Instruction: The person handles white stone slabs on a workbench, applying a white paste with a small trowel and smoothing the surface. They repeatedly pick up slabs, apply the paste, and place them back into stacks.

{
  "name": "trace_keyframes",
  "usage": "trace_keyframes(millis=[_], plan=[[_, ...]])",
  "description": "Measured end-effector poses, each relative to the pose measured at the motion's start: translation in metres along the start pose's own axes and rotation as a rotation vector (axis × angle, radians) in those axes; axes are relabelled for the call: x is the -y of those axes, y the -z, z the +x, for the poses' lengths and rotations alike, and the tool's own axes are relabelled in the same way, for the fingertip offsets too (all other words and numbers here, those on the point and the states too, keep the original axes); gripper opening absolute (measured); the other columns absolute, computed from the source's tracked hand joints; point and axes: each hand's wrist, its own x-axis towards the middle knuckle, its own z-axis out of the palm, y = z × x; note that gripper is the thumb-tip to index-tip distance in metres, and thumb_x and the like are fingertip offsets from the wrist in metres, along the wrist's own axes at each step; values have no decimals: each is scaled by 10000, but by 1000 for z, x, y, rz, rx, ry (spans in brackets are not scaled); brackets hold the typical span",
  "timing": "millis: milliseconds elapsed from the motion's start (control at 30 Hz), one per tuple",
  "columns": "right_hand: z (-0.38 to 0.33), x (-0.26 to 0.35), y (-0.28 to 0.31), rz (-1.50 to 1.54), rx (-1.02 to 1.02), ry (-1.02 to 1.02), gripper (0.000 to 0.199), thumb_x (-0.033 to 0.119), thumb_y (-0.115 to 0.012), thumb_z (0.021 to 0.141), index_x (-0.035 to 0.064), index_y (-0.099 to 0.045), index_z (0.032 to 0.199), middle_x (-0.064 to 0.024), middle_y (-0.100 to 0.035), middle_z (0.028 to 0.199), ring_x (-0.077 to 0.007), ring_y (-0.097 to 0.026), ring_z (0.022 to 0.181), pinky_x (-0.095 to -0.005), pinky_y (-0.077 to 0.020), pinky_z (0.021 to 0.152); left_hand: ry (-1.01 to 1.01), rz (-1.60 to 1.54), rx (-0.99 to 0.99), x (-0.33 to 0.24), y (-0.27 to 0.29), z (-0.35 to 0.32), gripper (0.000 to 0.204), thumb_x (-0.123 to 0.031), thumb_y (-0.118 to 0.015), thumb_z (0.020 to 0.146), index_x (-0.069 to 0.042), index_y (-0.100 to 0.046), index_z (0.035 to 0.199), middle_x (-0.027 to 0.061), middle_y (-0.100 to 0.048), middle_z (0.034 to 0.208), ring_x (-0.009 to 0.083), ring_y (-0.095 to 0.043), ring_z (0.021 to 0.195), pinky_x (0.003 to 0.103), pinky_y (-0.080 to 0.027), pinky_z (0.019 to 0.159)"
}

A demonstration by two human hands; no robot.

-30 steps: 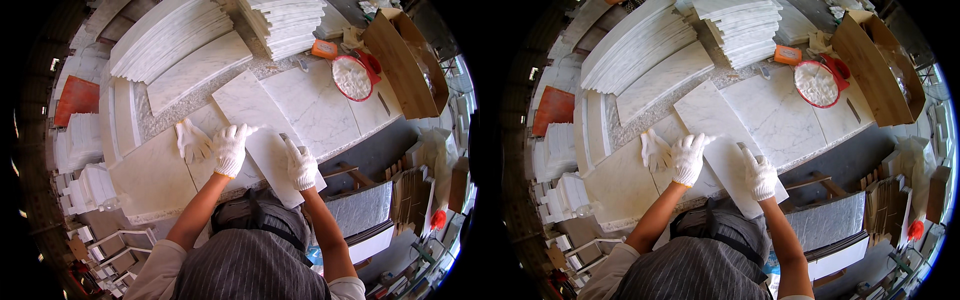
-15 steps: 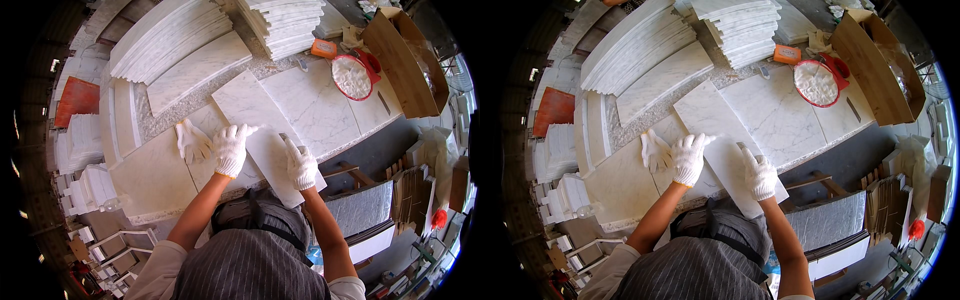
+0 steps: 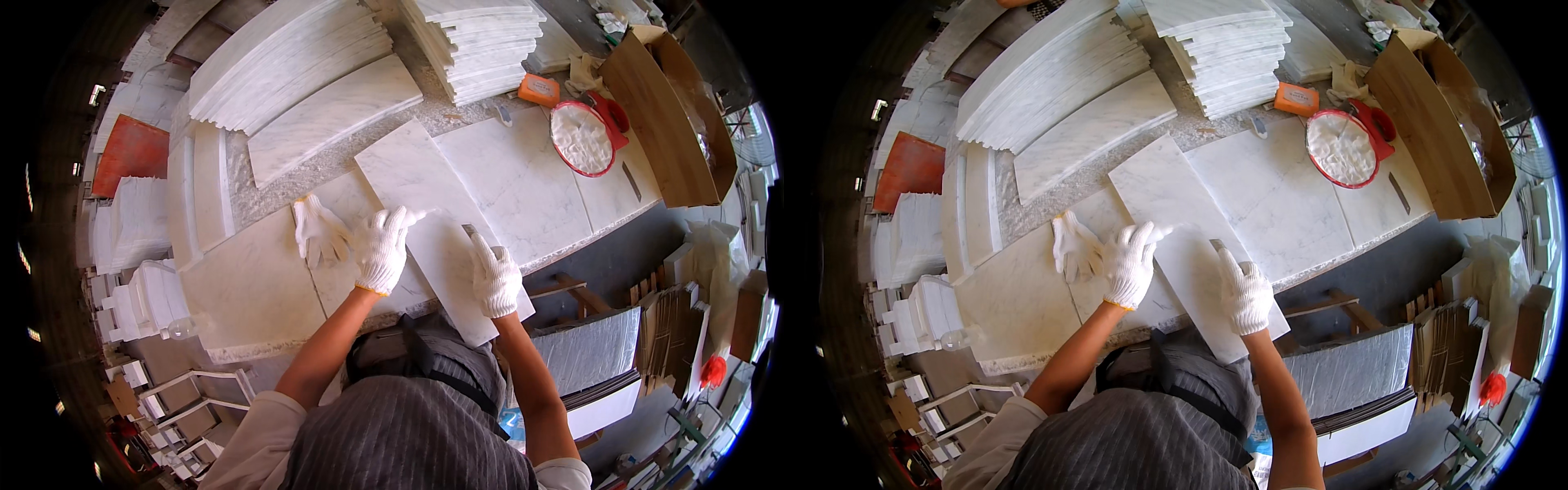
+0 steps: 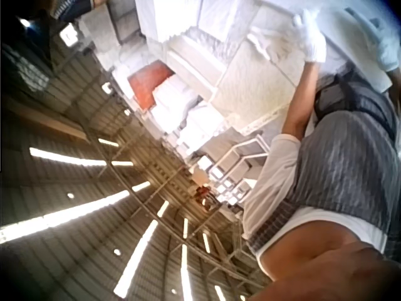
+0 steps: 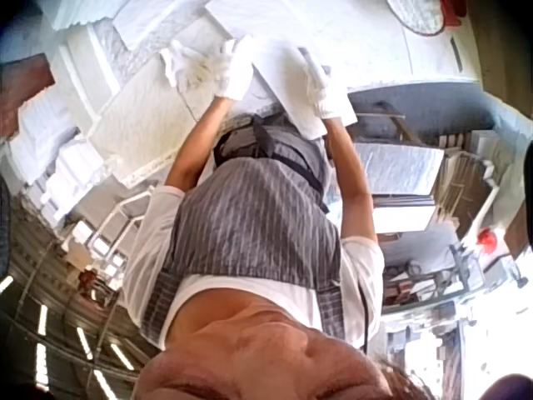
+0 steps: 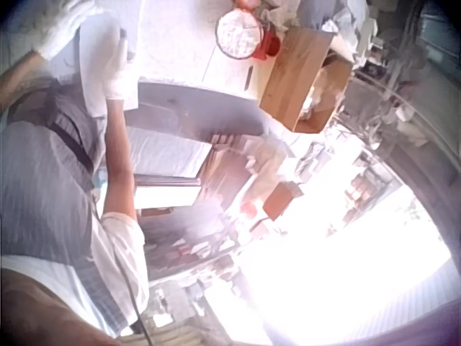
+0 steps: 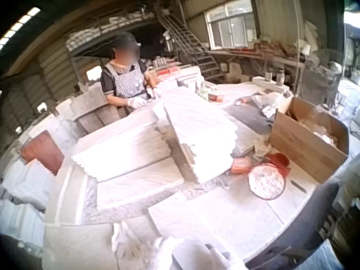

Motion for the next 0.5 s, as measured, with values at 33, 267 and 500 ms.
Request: trace_keyframes(millis=[33,267,500], plan=[[-1,0,-2,-2,4,-11,358,113,-647,863,204,-666,1209,-99,-601,766,-286,-608,659,-398,-498,567,18,-88,-44,1,2,0,327,-131,-672,857,-104,-608,1176,91,-616,1011,329,-582,945,442,-476,827],[-7,-3,-7,73,-6,-19,358,92,-664,853,142,-665,1208,-138,-617,799,-299,-613,724,-396,-512,653,349,-588,-274,32,1,8,332,-92,-710,854,-24,-595,1158,103,-653,1076,203,-626,971,330,-505,871],[-6,1,-2,141,26,-5,368,67,-643,864,95,-646,1231,-154,-635,854,-310,-619,757,-391,-516,694,586,-286,-145,83,3,19,293,-198,-719,847,-27,-592,1048,92,-631,950,199,-596,903,350,-481,831]])
